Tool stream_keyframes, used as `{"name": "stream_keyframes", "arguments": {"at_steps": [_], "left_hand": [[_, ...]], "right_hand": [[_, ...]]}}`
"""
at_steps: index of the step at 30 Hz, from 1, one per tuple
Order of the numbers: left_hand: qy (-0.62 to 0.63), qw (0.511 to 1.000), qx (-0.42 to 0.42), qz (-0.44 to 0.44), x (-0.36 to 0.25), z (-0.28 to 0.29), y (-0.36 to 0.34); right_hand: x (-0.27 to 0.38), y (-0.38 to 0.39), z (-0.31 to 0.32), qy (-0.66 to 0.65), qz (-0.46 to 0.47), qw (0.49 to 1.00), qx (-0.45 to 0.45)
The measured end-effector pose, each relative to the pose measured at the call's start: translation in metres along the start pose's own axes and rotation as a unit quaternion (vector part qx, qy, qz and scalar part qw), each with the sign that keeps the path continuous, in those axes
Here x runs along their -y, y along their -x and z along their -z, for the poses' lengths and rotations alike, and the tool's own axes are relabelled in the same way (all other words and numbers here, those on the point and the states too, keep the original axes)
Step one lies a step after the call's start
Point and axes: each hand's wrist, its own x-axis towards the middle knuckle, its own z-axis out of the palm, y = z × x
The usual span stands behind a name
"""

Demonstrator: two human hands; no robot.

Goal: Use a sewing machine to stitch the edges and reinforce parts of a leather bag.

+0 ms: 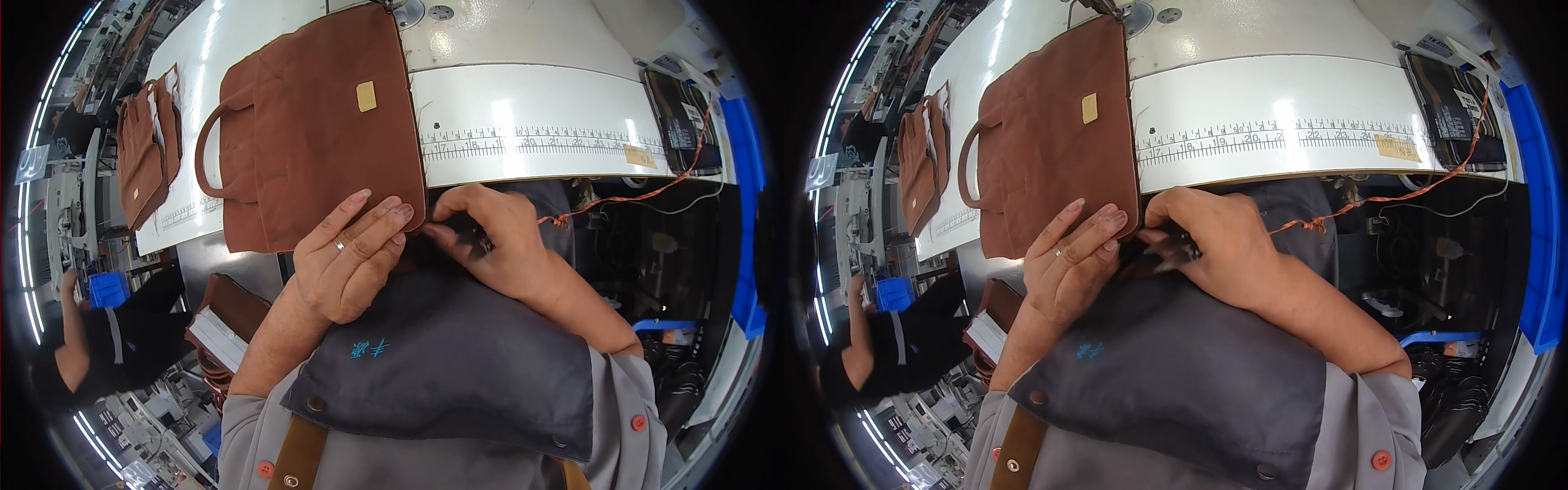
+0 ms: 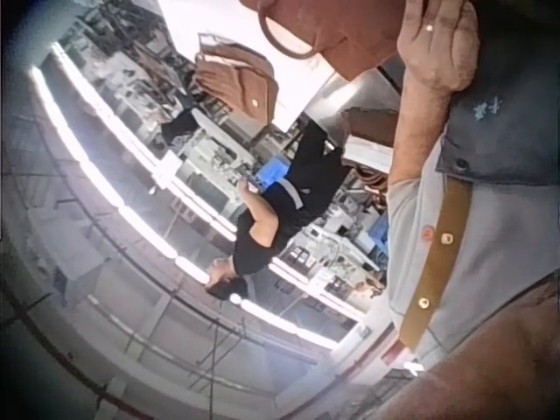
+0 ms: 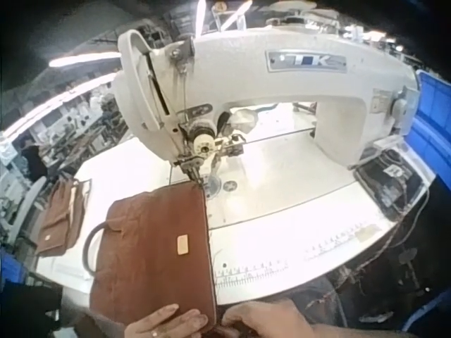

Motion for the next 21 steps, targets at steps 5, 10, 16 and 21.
{"name": "stream_keyframes", "arguments": {"at_steps": [5, 10, 16, 21], "left_hand": [[0.001, 1.0, 0.002, -0.015, 0.001, 0.002, 0.001], [0.005, 1.0, 0.008, -0.03, 0.003, 0.006, 0.003], [0.038, 0.999, -0.009, -0.032, 0.006, 0.001, 0.008], [-0.142, 0.983, -0.061, 0.102, 0.017, 0.008, 0.009]], "right_hand": [[0.003, -0.012, 0.015, 0.17, 0.133, 0.976, 0.008], [0.007, -0.026, 0.015, 0.25, 0.249, 0.935, 0.01], [0.009, -0.044, 0.018, 0.266, 0.312, 0.912, -0.021], [0.019, -0.054, 0.028, 0.281, 0.331, 0.901, 0.024]]}}
